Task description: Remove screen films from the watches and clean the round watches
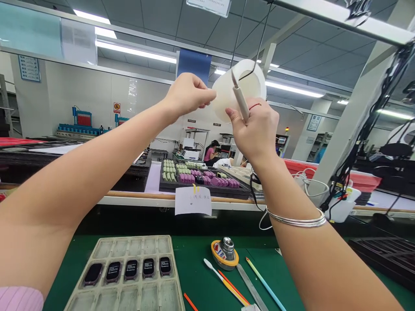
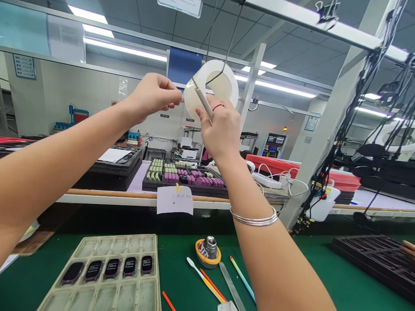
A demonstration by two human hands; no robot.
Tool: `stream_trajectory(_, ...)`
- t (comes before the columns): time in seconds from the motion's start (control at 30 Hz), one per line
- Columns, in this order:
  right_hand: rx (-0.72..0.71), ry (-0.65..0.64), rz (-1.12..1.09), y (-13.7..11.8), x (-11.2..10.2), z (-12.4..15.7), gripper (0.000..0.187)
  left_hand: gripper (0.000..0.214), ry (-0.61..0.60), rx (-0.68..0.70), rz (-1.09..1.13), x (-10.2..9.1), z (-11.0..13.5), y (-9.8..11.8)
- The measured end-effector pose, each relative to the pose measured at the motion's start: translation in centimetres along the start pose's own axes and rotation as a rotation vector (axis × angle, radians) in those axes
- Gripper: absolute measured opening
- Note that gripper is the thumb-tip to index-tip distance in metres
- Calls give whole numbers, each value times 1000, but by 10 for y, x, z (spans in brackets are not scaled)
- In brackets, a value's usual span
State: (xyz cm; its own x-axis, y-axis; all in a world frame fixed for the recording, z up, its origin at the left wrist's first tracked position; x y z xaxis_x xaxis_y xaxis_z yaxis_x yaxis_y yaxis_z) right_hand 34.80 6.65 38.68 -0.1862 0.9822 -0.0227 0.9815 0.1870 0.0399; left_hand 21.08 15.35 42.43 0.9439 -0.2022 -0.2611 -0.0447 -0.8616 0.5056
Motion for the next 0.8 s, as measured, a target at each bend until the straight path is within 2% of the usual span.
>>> stream_trajectory(0.1,59,-1,-18,4,0,0,22,19,-129,-150,246,8,0,-12)
stream_trajectory(0.27,119,79,-100,8,1,3,22,28,-125,-392,480,20,4,-35)
stream_trajectory(0.33,136,91,-99,11,3,5,22,31,-107,-378,493,24,2,-36)
stream_trajectory(0.47,159,78,-76,19,6,8,23,21,-60,-318,465,28,0,-33)
stream_trajectory(0.63,214,62,-190,28,8,16,30,23,-51,-311,514,36,9,-30)
stream_trajectory(0.8,390,215,-363,37,-7,38,39,25,-1,-226,606,43,28,-31)
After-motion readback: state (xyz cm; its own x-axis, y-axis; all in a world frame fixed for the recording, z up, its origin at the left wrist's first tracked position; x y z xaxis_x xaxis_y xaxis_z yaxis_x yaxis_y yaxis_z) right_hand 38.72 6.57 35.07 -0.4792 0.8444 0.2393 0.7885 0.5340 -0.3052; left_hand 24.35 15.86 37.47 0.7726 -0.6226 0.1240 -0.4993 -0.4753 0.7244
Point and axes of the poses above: each hand's wrist, its own z-axis away from the middle knuckle, its own x-axis out of the palm, y = z × x, the point moved 8 cm from there along -z, towards the middle knuckle, and after that the axes turned 4 degrees about y, right-handed, at the moved point
